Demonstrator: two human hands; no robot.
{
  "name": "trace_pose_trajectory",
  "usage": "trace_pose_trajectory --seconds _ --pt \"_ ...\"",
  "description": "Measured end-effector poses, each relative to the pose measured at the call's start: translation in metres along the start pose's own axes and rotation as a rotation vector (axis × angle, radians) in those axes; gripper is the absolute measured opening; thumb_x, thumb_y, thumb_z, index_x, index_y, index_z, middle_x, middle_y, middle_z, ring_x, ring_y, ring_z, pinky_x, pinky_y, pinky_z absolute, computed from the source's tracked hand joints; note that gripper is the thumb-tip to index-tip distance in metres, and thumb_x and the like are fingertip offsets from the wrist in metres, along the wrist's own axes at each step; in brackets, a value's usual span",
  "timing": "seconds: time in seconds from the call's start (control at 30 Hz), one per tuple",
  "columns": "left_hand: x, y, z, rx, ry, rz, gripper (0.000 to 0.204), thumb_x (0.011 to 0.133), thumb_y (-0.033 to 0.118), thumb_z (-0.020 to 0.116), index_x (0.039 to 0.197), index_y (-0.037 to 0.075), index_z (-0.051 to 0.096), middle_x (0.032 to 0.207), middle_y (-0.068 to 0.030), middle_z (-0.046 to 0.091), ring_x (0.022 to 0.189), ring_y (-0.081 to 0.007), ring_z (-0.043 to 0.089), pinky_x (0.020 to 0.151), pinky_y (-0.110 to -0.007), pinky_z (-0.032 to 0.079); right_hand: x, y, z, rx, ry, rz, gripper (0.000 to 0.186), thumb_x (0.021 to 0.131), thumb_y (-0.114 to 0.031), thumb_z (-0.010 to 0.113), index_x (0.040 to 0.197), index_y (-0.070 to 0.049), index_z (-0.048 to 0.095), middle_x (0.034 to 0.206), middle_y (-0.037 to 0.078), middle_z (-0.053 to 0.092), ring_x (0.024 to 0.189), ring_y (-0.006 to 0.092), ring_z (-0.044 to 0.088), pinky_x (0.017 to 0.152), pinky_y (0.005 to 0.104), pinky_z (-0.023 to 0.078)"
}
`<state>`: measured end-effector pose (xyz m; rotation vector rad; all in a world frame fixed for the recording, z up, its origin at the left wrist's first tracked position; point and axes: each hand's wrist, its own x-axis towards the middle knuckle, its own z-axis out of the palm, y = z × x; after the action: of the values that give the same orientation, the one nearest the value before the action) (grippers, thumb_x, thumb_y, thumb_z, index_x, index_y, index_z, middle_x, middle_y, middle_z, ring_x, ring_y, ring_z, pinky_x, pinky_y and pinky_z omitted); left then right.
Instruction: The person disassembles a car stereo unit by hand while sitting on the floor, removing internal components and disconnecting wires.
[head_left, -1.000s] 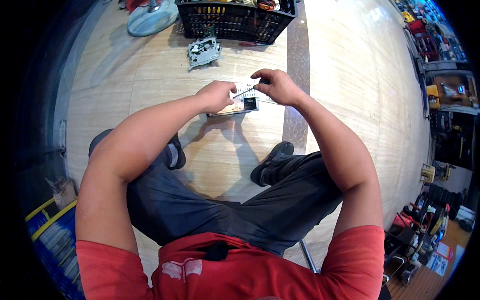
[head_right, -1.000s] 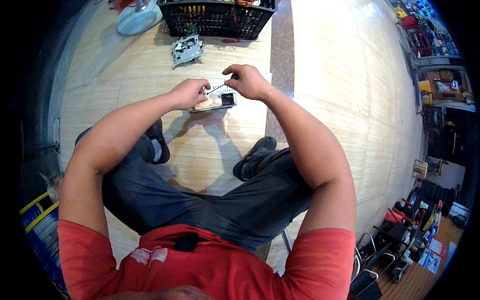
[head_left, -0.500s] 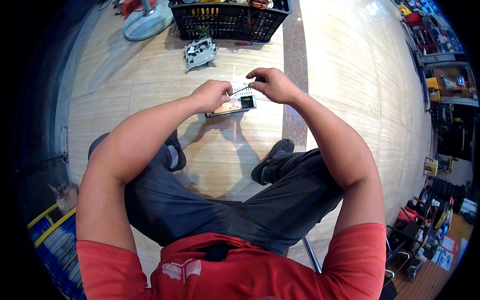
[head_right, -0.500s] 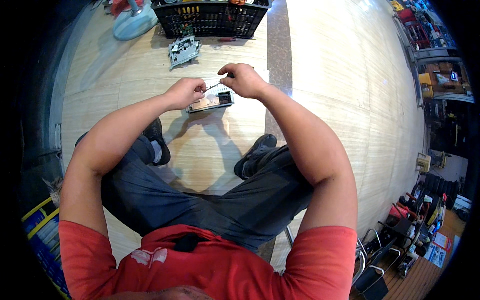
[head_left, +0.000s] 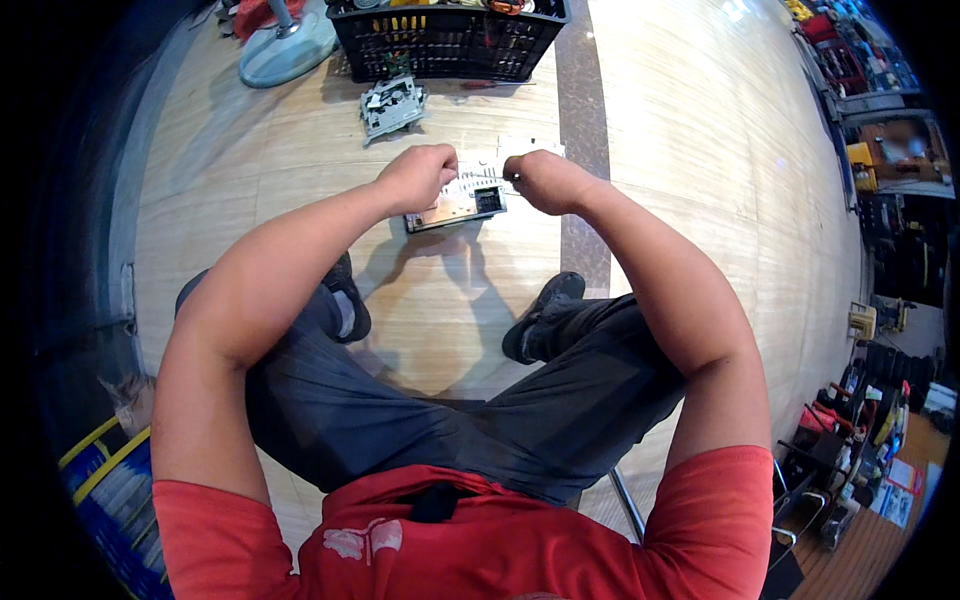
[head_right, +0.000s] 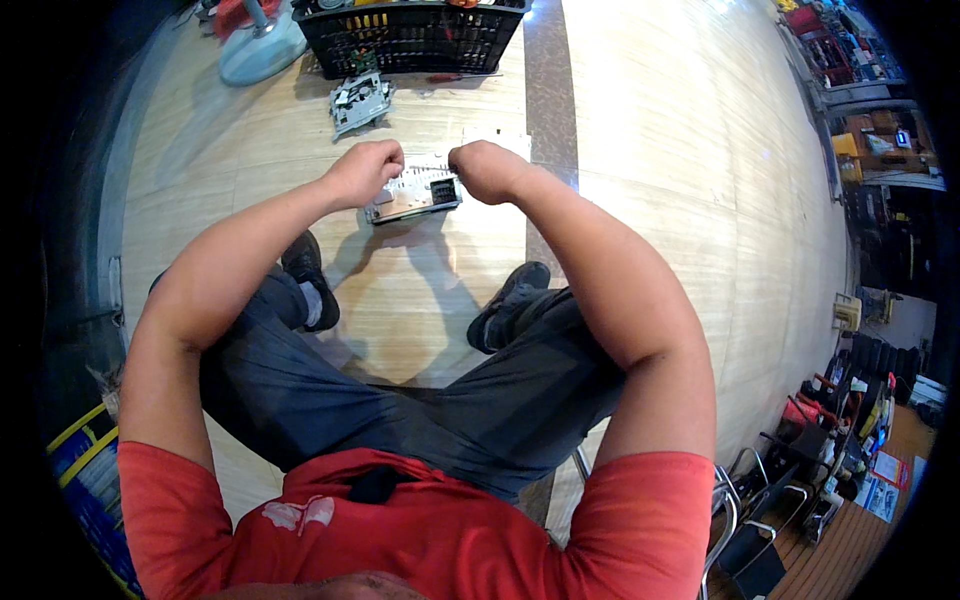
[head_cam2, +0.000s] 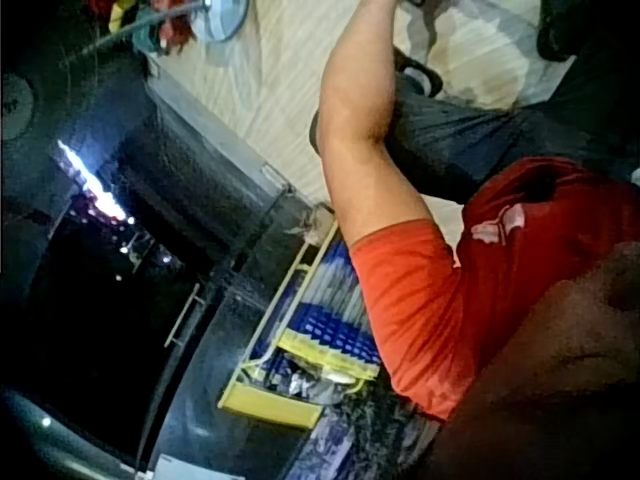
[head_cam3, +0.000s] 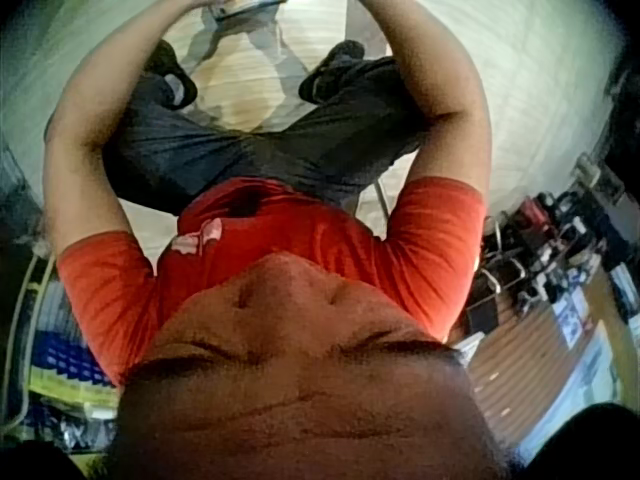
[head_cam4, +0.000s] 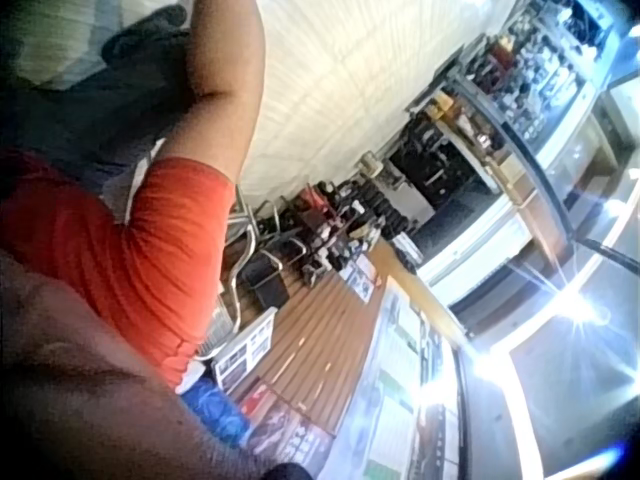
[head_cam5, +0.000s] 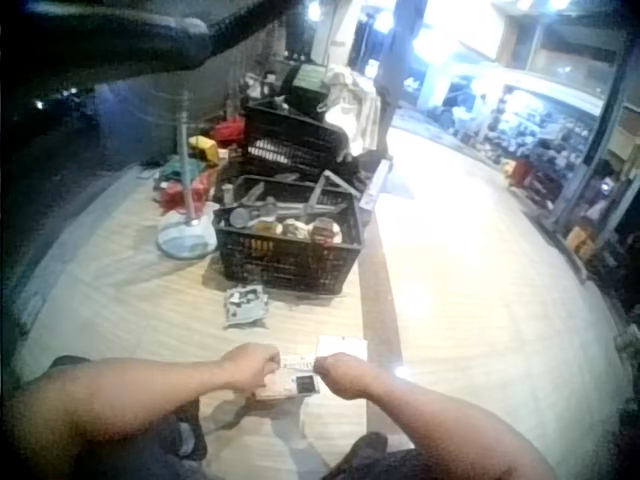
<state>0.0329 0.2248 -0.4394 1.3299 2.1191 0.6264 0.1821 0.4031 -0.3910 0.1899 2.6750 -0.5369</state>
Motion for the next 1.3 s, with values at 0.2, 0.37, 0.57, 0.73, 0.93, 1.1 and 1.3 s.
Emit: trace_pose_trajectory --seconds 0.2,0.37,0.57,0.73,0.93,1.1,1.3 --pt "0.01 0.033 -0.02 -0.198 0.081 -0.007 0.019 0.093 0.018 0.056 0.097 0.001 0.062 0.088 -0.0101 0.069 0.076 -0.0173 0.066 0.068 -0.033 0.053 -0.008 -0.009 -0.023 0.323 0.423 0.062 0.018 0.083 -0.009 0.06 0.095 0.002 0.066 0.088 0.022 0.069 0.085 0.0357 0.067 0.078 0.0411 0.052" --pt "0.005 0.068 -0.036 -0.738 -0.016 -0.123 0.022 0.1 0.021 0.045 0.106 0.007 0.061 0.094 -0.0035 0.067 0.079 -0.0141 0.066 0.068 -0.029 0.053 -0.01 -0.046 -0.039 0.641 0.53 -0.094 0.021 0.087 -0.014 0.065 0.102 0.0 0.068 0.085 0.015 0.07 0.078 0.0195 0.068 0.072 0.0321 0.054" --pt "-0.001 0.068 -0.057 -0.912 0.038 -0.124 0.025 0.101 0.022 0.042 0.111 0.008 0.059 0.096 -0.0038 0.067 0.082 -0.0143 0.067 0.07 -0.03 0.055 -0.009 -0.072 -0.053 0.668 0.674 -0.082 0.02 0.089 -0.012 0.066 0.105 0.001 0.067 0.089 0.012 0.072 0.078 0.0162 0.069 0.072 0.0293 0.055" --pt "-0.001 0.063 -0.066 -0.972 0.065 -0.083 0.022 0.101 0.021 0.041 0.106 0.008 0.059 0.095 -0.0047 0.067 0.084 -0.0148 0.067 0.072 -0.031 0.055 0.005 -0.075 -0.049 0.698 0.778 -0.143 0.018 0.089 -0.011 0.067 0.102 0.001 0.067 0.089 0.011 0.071 0.079 0.016 0.067 0.071 0.03 0.053" --pt "-0.002 0.066 -0.076 -1.141 0.087 -0.032 0.021 0.101 0.022 0.041 0.101 0.008 0.058 0.091 -0.0052 0.066 0.082 -0.0164 0.068 0.071 -0.032 0.055 0.025 -0.065 -0.045 0.47 0.888 -0.186 0.015 0.093 -0.01 0.064 0.102 0.002 0.065 0.09 0.008 0.07 0.083 0.013 0.066 0.074 0.0264 0.053" --pt "-0.001 0.07 -0.084 -1.167 0.177 -0.049 0.022 0.1 0.021 0.042 0.098 0.006 0.058 0.088 -0.0065 0.065 0.075 -0.0183 0.067 0.064 -0.032 0.054 0.03 -0.068 -0.048 0.467 0.976 -0.189 0.012 0.086 -0.013 0.068 0.094 -0.005 0.069 0.089 0.016 0.065 0.084 0.0335 0.064 0.074 0.0394 0.052" --pt "0.0 0.066 -0.087 -0.987 0.23 -0.18 0.025 0.097 0.019 0.043 0.1 0.003 0.061 0.088 -0.0101 0.067 0.072 -0.0206 0.067 0.06 -0.033 0.053 0.034 -0.073 -0.048 0.311 0.935 -0.154 0.012 0.083 -0.015 0.07 0.088 -0.005 0.068 0.085 0.016 0.065 0.082 0.0351 0.064 0.073 0.0413 0.052"
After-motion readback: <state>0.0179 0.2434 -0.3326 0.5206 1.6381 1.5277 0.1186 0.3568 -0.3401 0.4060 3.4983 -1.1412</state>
